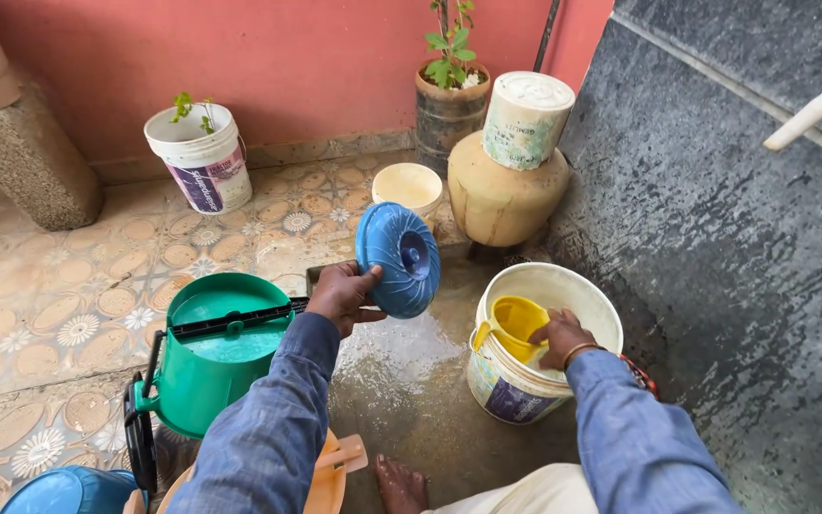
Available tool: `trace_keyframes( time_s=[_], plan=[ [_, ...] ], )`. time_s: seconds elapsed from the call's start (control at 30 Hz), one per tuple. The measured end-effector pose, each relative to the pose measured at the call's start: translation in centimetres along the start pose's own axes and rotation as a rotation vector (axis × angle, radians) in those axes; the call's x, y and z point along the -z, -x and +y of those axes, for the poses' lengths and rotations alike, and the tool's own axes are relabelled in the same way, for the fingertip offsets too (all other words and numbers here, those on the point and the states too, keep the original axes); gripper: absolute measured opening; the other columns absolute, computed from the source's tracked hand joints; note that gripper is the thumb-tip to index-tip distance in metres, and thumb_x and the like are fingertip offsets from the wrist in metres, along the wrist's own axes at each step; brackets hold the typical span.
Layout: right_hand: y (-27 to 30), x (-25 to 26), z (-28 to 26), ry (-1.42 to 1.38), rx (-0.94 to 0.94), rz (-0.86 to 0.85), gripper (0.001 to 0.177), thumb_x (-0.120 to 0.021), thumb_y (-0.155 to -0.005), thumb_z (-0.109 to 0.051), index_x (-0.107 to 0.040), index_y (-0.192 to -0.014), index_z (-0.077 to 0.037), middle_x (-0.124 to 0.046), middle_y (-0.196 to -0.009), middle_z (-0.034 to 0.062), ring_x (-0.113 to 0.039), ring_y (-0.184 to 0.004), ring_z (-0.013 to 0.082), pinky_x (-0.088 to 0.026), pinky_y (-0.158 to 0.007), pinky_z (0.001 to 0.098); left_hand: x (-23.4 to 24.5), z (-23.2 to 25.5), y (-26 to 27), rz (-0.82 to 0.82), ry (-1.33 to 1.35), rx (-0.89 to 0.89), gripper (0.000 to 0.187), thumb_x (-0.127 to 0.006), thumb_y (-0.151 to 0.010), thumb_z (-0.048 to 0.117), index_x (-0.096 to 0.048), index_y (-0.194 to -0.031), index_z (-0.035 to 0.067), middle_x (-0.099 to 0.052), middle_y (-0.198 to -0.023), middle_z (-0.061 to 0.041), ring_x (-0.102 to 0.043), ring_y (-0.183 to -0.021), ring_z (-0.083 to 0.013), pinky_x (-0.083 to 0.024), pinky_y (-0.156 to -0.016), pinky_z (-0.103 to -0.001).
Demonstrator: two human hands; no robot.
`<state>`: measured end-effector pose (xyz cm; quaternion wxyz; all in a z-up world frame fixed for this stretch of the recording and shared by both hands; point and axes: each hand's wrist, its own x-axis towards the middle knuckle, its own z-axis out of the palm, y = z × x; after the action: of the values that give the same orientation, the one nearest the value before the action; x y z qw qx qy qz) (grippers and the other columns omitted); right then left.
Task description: Washing various plastic buckets, lids, and mugs with water.
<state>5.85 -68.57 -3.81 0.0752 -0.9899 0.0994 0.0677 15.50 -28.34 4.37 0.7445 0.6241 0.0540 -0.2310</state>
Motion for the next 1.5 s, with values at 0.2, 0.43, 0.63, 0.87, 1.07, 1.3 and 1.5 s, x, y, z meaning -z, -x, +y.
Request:
trace_keyframes(
  time_s=[0.2,0.43,0.63,0.87,1.07,1.3,1.5],
  plan=[
    [-1.6,-0.8,2.9,-0.16,0.003,0.102,0.017,-0.078,-0.084,-0.022,-0.083,-0.1,-0.026,-0.069,-0.128,0.0067,-0.062,-0.121,0.0291,-0.05,-0.103,0.0387,-0.8,-1.1,-0.1,-0.041,0.031,-0.003,0.021,-0.068,-0.097,0.024,-0.066,-0.108,0.008,-0.076,-0.094,-0.01,-0.075,-0.08,-0.0296,-0.063,-0.075,-0.054],
    [-4.3,-4.6,9.3,-0.352,-0.012,0.397,0.014,-0.074,-0.088,-0.02,-0.078,-0.1,-0.015,-0.074,-0.092,0.0158,-0.073,-0.084,0.0342,-0.059,-0.078,0.0434,-1.1,-2.5,-0.5,-0.047,0.027,0.022,0.02,-0.067,-0.097,0.024,-0.068,-0.109,0.007,-0.076,-0.095,-0.011,-0.074,-0.08,-0.0289,-0.063,-0.075,-0.053],
    [-7.1,-11.3,8.1,0.076,-0.019,-0.161,0.026,-0.067,-0.087,-0.013,-0.078,-0.108,-0.023,-0.074,-0.11,0.0147,-0.069,-0.108,0.0339,-0.055,-0.095,0.043,-0.1,-3.7,-2.2,-0.056,0.007,0.107,0.019,-0.062,-0.1,0.025,-0.067,-0.109,0.009,-0.075,-0.094,-0.008,-0.074,-0.08,-0.0274,-0.063,-0.075,-0.053],
    [-10.4,-15.5,3.9,0.403,0.187,-0.584,0.026,-0.069,-0.088,-0.013,-0.078,-0.112,-0.016,-0.072,-0.12,0.0135,-0.068,-0.118,0.0331,-0.055,-0.099,0.0428,1.3,-4.1,-4.0,-0.028,0.021,0.163,0.021,-0.058,-0.101,0.028,-0.064,-0.11,0.01,-0.075,-0.096,-0.005,-0.074,-0.081,-0.0263,-0.062,-0.08,-0.054],
    [-8.8,-12.1,2.6,0.24,0.185,-0.432,0.028,-0.075,-0.085,-0.018,-0.077,-0.112,-0.023,-0.07,-0.122,0.0082,-0.066,-0.117,0.0327,-0.055,-0.099,0.0439,1.2,-7.1,-6.2,-0.059,0.078,0.147,0.021,-0.06,-0.102,0.028,-0.065,-0.111,0.01,-0.074,-0.097,-0.008,-0.071,-0.08,-0.0256,-0.06,-0.081,-0.051],
    [-5.3,-4.7,6.6,0.105,0.146,-0.08,0.024,-0.073,-0.084,-0.016,-0.079,-0.108,-0.019,-0.075,-0.109,0.0116,-0.07,-0.107,0.0306,-0.056,-0.094,0.0407,0.4,-8.6,-5.5,-0.021,0.342,0.13,0.021,-0.061,-0.1,0.022,-0.066,-0.117,0.01,-0.075,-0.102,-0.01,-0.073,-0.087,-0.0279,-0.06,-0.083,-0.052],
    [-2.7,9.7,2.4,0.07,0.61,0.118,0.025,-0.071,-0.076,-0.008,-0.078,-0.1,-0.009,-0.076,-0.096,0.0105,-0.071,-0.098,0.0309,-0.056,-0.088,0.041,-0.6,-10.6,-6.3,-0.018,0.65,0.129,0.02,-0.061,-0.1,0.016,-0.061,-0.118,0.009,-0.074,-0.108,-0.014,-0.073,-0.096,-0.0331,-0.059,-0.09,-0.057]
  ],
)
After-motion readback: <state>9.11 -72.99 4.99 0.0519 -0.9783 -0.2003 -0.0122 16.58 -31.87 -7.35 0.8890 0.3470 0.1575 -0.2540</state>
